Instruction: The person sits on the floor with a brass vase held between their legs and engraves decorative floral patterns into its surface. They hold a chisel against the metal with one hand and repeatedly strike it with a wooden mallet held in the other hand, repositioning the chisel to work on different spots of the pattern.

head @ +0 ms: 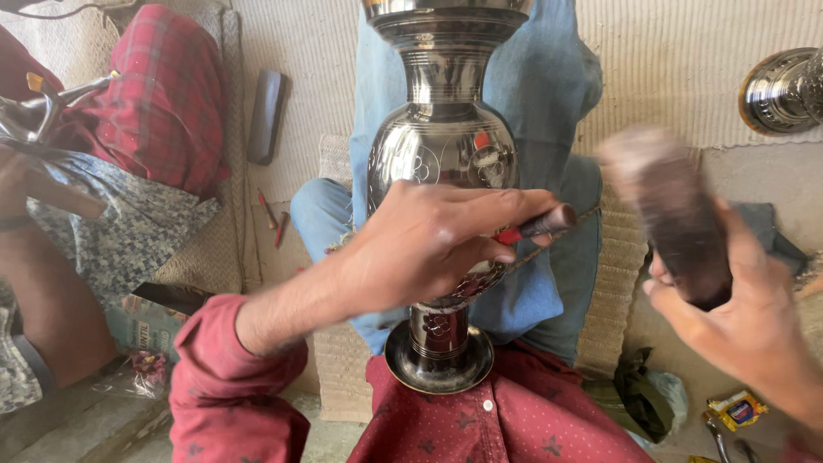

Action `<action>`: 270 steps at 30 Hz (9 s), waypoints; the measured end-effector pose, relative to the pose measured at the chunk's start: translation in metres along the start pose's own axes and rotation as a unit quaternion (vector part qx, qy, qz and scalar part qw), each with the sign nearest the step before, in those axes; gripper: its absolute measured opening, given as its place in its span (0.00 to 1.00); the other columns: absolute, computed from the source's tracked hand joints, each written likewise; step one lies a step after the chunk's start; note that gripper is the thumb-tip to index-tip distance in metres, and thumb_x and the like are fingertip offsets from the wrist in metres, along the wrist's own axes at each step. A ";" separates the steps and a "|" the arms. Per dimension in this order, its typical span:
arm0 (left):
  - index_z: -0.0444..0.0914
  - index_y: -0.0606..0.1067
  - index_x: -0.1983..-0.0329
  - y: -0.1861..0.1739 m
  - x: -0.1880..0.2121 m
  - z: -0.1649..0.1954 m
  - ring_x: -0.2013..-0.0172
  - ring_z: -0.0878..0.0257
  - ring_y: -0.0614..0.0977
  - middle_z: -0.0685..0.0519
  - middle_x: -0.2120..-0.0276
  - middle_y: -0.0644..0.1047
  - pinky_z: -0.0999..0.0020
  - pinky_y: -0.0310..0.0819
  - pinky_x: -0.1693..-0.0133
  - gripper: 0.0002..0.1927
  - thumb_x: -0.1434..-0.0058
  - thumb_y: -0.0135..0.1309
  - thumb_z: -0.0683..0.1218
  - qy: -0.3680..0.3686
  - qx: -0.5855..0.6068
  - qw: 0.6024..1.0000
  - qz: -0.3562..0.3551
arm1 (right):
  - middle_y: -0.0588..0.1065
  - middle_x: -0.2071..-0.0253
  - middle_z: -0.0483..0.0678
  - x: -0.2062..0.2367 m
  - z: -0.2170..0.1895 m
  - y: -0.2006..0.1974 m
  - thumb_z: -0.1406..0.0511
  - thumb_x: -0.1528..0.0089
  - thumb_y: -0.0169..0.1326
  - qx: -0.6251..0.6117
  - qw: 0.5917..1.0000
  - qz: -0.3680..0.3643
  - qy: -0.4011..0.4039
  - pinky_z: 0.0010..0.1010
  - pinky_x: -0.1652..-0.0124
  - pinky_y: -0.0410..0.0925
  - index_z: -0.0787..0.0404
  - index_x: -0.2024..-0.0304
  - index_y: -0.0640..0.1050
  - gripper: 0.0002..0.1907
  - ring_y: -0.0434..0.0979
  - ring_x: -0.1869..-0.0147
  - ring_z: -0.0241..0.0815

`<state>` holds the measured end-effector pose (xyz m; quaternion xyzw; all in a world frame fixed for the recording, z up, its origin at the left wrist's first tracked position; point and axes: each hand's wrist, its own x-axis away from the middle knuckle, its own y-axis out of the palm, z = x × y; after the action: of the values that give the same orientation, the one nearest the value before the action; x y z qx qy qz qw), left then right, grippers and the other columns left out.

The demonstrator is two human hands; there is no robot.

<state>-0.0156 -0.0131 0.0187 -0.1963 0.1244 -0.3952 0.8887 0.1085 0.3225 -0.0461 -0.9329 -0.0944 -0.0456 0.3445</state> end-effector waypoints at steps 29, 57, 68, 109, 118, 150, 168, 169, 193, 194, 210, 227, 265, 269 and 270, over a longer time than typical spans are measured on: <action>0.44 0.71 0.32 -0.004 0.001 0.002 0.55 0.56 0.86 0.57 0.52 0.83 0.61 0.80 0.61 0.29 0.38 0.62 0.41 0.020 -0.038 0.997 -0.063 | 0.73 0.62 0.48 0.016 0.012 0.024 0.73 0.40 0.61 -0.123 0.983 0.130 -0.050 0.28 0.63 0.70 0.66 0.31 0.53 0.41 0.75 0.64 0.37; 0.34 0.60 0.39 0.065 0.048 0.005 0.67 0.73 0.78 0.46 0.55 0.76 0.78 0.78 0.64 0.23 0.29 0.57 0.28 -0.077 0.143 0.903 0.399 | 0.73 0.66 0.47 -0.140 -0.071 -0.061 0.78 0.46 0.51 0.091 0.959 -0.174 -0.204 0.32 0.69 0.64 0.49 0.27 0.63 0.44 0.69 0.71 0.37; 0.32 0.69 0.44 0.047 0.039 0.011 0.69 0.70 0.84 0.51 0.61 0.82 0.77 0.77 0.69 0.18 0.34 0.61 0.32 -0.116 0.042 0.931 0.345 | 0.72 0.62 0.43 -0.144 -0.063 -0.074 0.70 0.45 0.49 0.058 0.948 -0.255 -0.183 0.29 0.65 0.65 0.48 0.26 0.62 0.42 0.69 0.68 0.35; 0.45 0.68 0.32 -0.021 -0.045 -0.021 0.50 0.57 0.85 0.54 0.45 0.82 0.50 0.68 0.56 0.31 0.40 0.61 0.45 0.160 0.031 0.959 -0.232 | 0.75 0.57 0.52 0.042 -0.001 0.052 0.75 0.36 0.65 -0.101 0.970 0.217 0.029 0.28 0.55 0.74 0.65 0.32 0.58 0.37 0.79 0.59 0.39; 0.47 0.69 0.30 -0.023 -0.050 -0.021 0.52 0.58 0.86 0.55 0.49 0.84 0.58 0.75 0.57 0.32 0.38 0.60 0.44 0.132 0.041 0.941 -0.309 | 0.75 0.71 0.59 0.052 -0.003 0.056 0.79 0.54 0.66 0.138 0.967 0.178 -0.123 0.49 0.62 0.71 0.60 0.60 0.70 0.24 0.78 0.66 0.60; 0.32 0.70 0.39 0.036 0.038 0.015 0.58 0.66 0.88 0.48 0.55 0.83 0.75 0.83 0.60 0.20 0.34 0.57 0.30 -0.126 0.071 0.951 0.274 | 0.73 0.60 0.45 -0.118 -0.064 -0.063 0.79 0.46 0.51 0.130 0.954 -0.227 -0.144 0.26 0.66 0.66 0.50 0.27 0.65 0.44 0.70 0.65 0.36; 0.39 0.57 0.35 0.093 0.057 -0.009 0.59 0.64 0.82 0.44 0.53 0.73 0.76 0.85 0.63 0.33 0.34 0.60 0.26 -0.048 0.214 0.840 0.496 | 0.75 0.66 0.51 -0.152 -0.149 -0.059 0.78 0.55 0.60 0.342 0.861 -0.181 -0.329 0.36 0.67 0.69 0.47 0.31 0.68 0.49 0.72 0.71 0.44; 0.39 0.57 0.35 0.094 0.057 -0.010 0.59 0.64 0.82 0.44 0.53 0.73 0.75 0.85 0.62 0.33 0.34 0.60 0.26 -0.046 0.210 0.839 0.499 | 0.75 0.66 0.51 -0.152 -0.151 -0.060 0.78 0.55 0.60 0.336 0.862 -0.185 -0.331 0.36 0.67 0.69 0.47 0.31 0.68 0.49 0.72 0.70 0.44; 0.34 0.69 0.36 0.043 0.042 0.001 0.71 0.74 0.82 0.51 0.57 0.83 0.80 0.76 0.71 0.23 0.32 0.61 0.33 -0.076 0.134 0.935 0.319 | 0.75 0.60 0.40 -0.101 -0.093 -0.084 0.77 0.45 0.50 0.413 0.871 -0.264 -0.034 0.17 0.60 0.71 0.41 0.24 0.61 0.48 0.75 0.63 0.30; 0.34 0.69 0.35 0.039 0.040 0.002 0.71 0.74 0.81 0.50 0.55 0.83 0.80 0.77 0.71 0.23 0.31 0.61 0.33 -0.086 0.194 0.926 0.311 | 0.76 0.59 0.42 -0.093 -0.090 -0.083 0.77 0.45 0.50 0.369 0.896 -0.247 -0.022 0.18 0.60 0.72 0.45 0.24 0.61 0.47 0.77 0.62 0.31; 0.47 0.68 0.29 -0.014 -0.030 -0.037 0.44 0.54 0.84 0.56 0.40 0.80 0.59 0.79 0.51 0.34 0.39 0.65 0.47 0.183 0.077 0.965 -0.171 | 0.76 0.60 0.50 0.056 -0.059 0.046 0.77 0.37 0.64 -0.022 0.974 0.202 0.105 0.27 0.53 0.73 0.68 0.37 0.61 0.32 0.78 0.59 0.37; 0.45 0.69 0.30 -0.015 -0.014 -0.032 0.51 0.63 0.88 0.60 0.48 0.83 0.69 0.84 0.55 0.34 0.40 0.58 0.34 0.164 0.102 0.974 -0.116 | 0.73 0.62 0.51 0.058 -0.025 0.000 0.76 0.37 0.62 0.147 0.974 0.151 -0.083 0.32 0.64 0.69 0.63 0.30 0.57 0.38 0.76 0.64 0.41; 0.32 0.67 0.41 0.046 0.053 -0.003 0.73 0.74 0.78 0.51 0.60 0.82 0.81 0.76 0.69 0.20 0.31 0.61 0.32 -0.069 0.129 0.931 0.335 | 0.70 0.61 0.51 -0.125 -0.148 -0.065 0.76 0.40 0.55 0.244 0.924 -0.214 -0.201 0.32 0.56 0.69 0.66 0.43 0.69 0.22 0.73 0.60 0.42; 0.33 0.64 0.40 0.051 0.055 -0.005 0.71 0.75 0.76 0.50 0.58 0.79 0.81 0.73 0.69 0.22 0.30 0.60 0.31 -0.073 0.213 0.913 0.341 | 0.71 0.60 0.51 -0.128 -0.158 -0.066 0.76 0.42 0.54 0.268 0.914 -0.223 -0.208 0.33 0.56 0.69 0.65 0.42 0.70 0.25 0.74 0.59 0.42; 0.33 0.63 0.41 0.052 0.056 -0.006 0.70 0.75 0.75 0.49 0.58 0.78 0.81 0.73 0.69 0.21 0.30 0.60 0.31 -0.073 0.226 0.909 0.342 | 0.71 0.60 0.51 -0.129 -0.160 -0.066 0.76 0.43 0.54 0.273 0.912 -0.223 -0.210 0.33 0.56 0.70 0.65 0.42 0.70 0.25 0.74 0.59 0.42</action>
<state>0.0524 -0.0247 -0.0139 0.0360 0.0262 -0.0690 0.9966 -0.0346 0.2483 0.0977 -0.7453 -0.3784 0.1031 0.5392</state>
